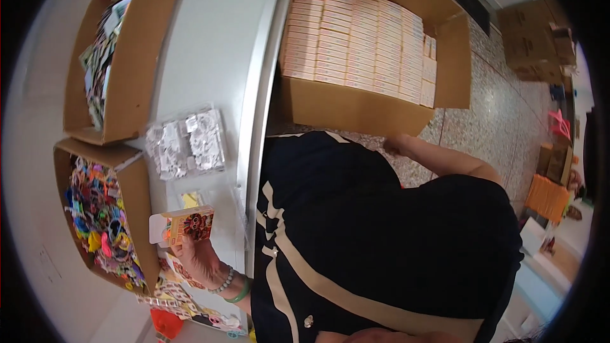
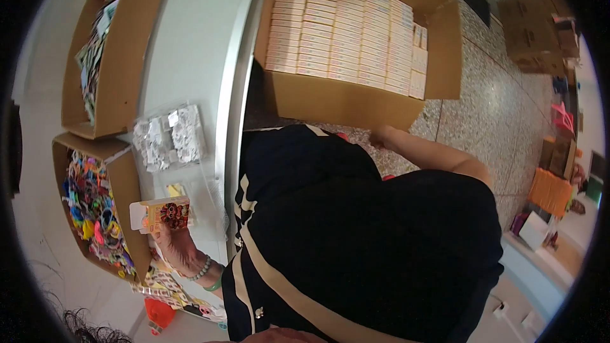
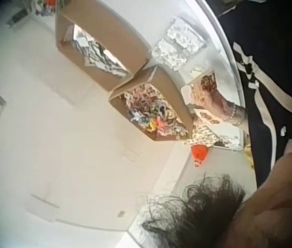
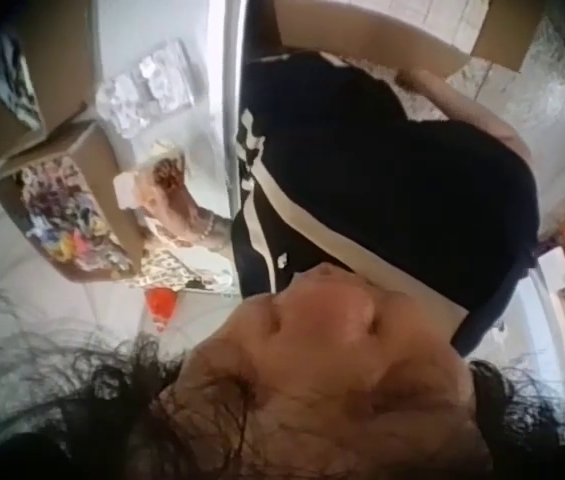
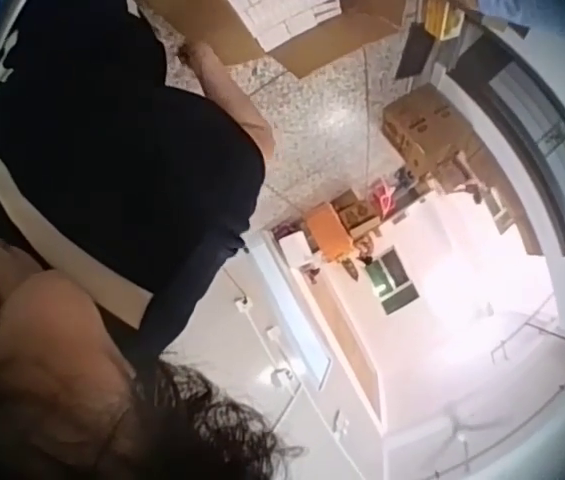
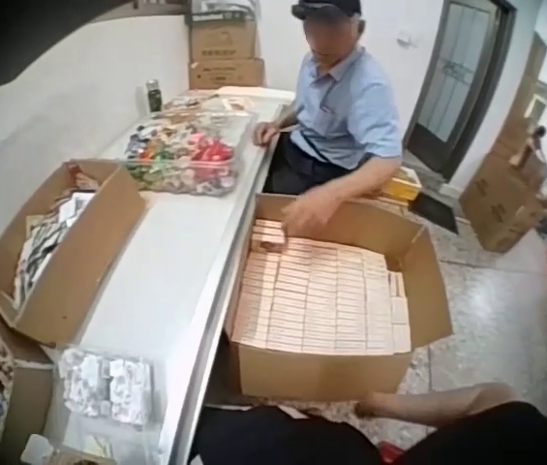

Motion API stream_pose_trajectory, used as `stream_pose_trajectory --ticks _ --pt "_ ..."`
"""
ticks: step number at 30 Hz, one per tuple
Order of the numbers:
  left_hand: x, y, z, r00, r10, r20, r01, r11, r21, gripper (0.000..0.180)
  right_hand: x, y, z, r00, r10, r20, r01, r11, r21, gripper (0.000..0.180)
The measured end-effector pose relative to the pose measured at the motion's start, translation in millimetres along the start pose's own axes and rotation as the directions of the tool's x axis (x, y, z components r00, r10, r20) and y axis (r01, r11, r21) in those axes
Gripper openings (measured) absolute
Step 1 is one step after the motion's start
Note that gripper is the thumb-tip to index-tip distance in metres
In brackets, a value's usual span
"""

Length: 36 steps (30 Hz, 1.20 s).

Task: The person is seen taking small toy items and paper cards, placing them into plastic bags, and then packing those bags into a cardboard shipping box.

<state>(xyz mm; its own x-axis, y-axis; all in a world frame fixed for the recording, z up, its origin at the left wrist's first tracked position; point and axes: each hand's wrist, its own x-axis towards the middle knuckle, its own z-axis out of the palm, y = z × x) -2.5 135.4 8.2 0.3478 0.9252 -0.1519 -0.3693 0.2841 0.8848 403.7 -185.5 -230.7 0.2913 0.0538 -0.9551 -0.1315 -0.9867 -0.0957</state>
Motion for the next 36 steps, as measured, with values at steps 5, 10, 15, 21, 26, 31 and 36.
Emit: stream_pose_trajectory --ticks 5,10,15,21,26,31,36 --pt "19 0 33 0.999 -0.048 -0.012 0.049 0.998 0.03 0.05 63 96 9 0.996 0.086 0.024 -0.037 0.158 0.987 0.039" --pt "25 -3 54 0.989 -0.093 0.116 0.086 0.994 0.063 0.051 99 87 35 0.989 -0.138 -0.056 0.054 -0.016 0.998 0.041" --pt "23 -8 69 0.981 -0.12 0.151 0.106 0.99 0.094 0.05 70 49 47 0.969 -0.239 -0.059 -0.031 -0.355 0.934 0.04" --pt "21 -12 71 0.975 -0.169 0.147 0.148 0.978 0.144 0.047 16 72 61 0.982 -0.186 0.044 -0.137 -0.523 0.842 0.031" --pt "23 -19 76 0.961 -0.226 0.161 0.204 0.968 0.144 0.051 -66 54 28 0.984 -0.155 -0.082 0.013 -0.404 0.915 0.028" --pt "25 -28 82 0.938 -0.272 0.214 0.245 0.959 0.145 0.056 -114 13 -50 0.854 -0.342 -0.391 0.348 -0.183 0.919 0.026" --pt "19 -35 100 0.95 -0.281 0.134 0.27 0.958 0.094 0.052 -98 -23 -85 0.837 -0.227 -0.498 0.52 0.05 0.853 0.046"
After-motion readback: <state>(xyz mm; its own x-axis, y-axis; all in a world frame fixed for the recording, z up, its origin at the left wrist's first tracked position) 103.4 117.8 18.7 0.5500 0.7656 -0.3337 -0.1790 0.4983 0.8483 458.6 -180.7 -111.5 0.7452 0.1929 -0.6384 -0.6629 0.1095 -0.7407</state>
